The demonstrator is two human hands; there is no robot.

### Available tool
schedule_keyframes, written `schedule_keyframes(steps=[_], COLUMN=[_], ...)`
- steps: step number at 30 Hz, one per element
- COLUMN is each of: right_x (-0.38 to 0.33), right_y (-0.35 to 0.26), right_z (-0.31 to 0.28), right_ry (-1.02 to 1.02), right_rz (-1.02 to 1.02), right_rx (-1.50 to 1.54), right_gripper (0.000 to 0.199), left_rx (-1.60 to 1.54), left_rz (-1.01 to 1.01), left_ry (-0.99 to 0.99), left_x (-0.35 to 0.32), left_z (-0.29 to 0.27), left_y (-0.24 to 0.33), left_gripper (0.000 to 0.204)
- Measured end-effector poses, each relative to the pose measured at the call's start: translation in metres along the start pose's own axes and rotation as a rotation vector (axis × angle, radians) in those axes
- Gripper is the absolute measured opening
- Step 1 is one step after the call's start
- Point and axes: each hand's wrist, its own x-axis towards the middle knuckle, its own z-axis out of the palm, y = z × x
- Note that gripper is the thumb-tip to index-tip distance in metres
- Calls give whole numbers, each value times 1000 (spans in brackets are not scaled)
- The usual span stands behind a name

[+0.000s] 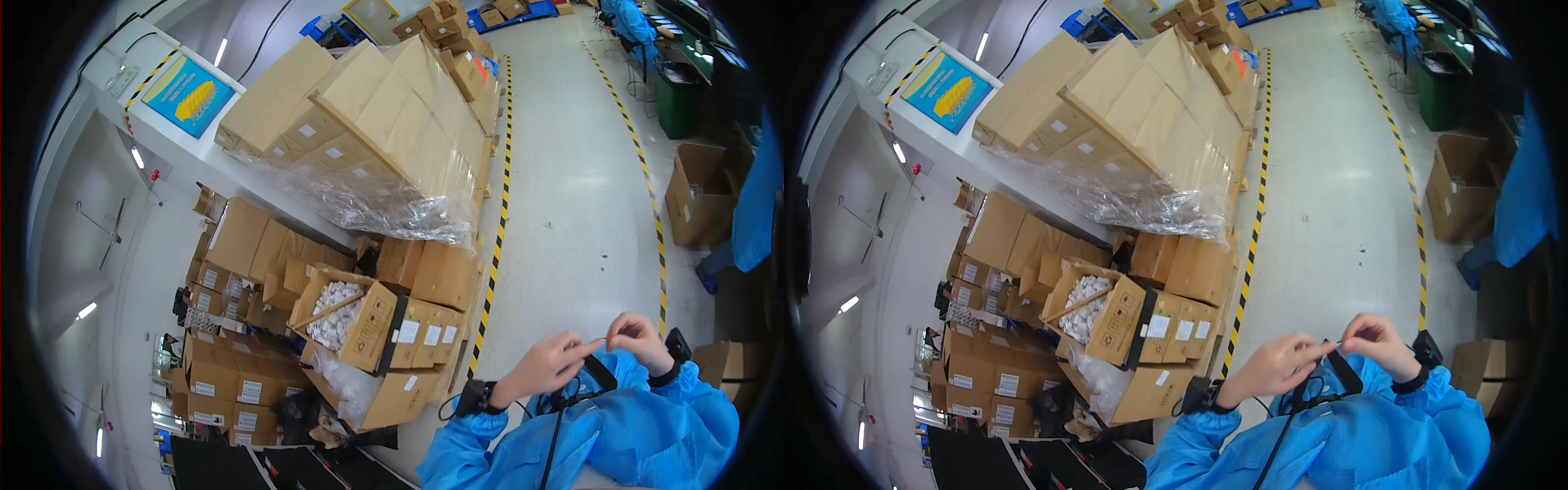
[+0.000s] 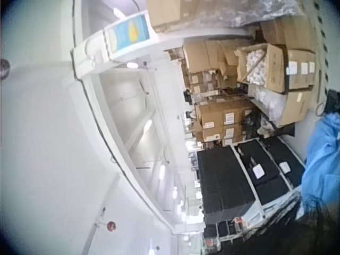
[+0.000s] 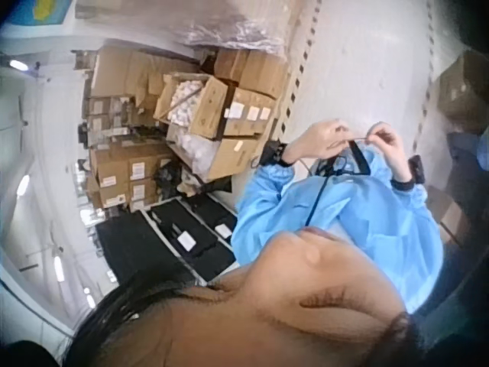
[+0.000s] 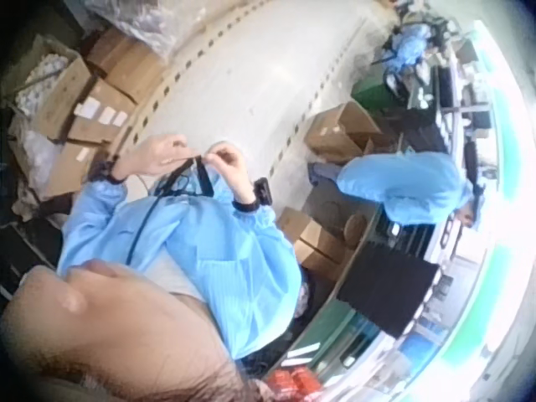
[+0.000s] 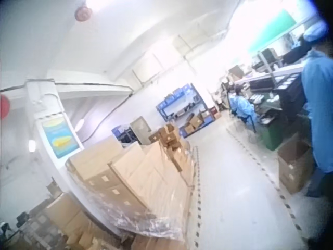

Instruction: The recorder is labeling phone boxes and placing them into a larger shipping container on a factory assembly line.

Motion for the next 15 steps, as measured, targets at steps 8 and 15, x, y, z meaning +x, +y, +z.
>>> schedule_keyframes(steps=[8,15], right_x=[245,461], right_y=[-2,-51], right_z=[-138,-224], right_ry=[283,437], right_rz=[-81,-151], right_rx=[105,147], right_gripper=[9,11], left_rx=[143,462], left_rz=[-363,-607], left_ry=[725,1412], left_x=[120,159], left_z=[-189,-448], left_y=[-325,-569], left_gripper=[44,59])
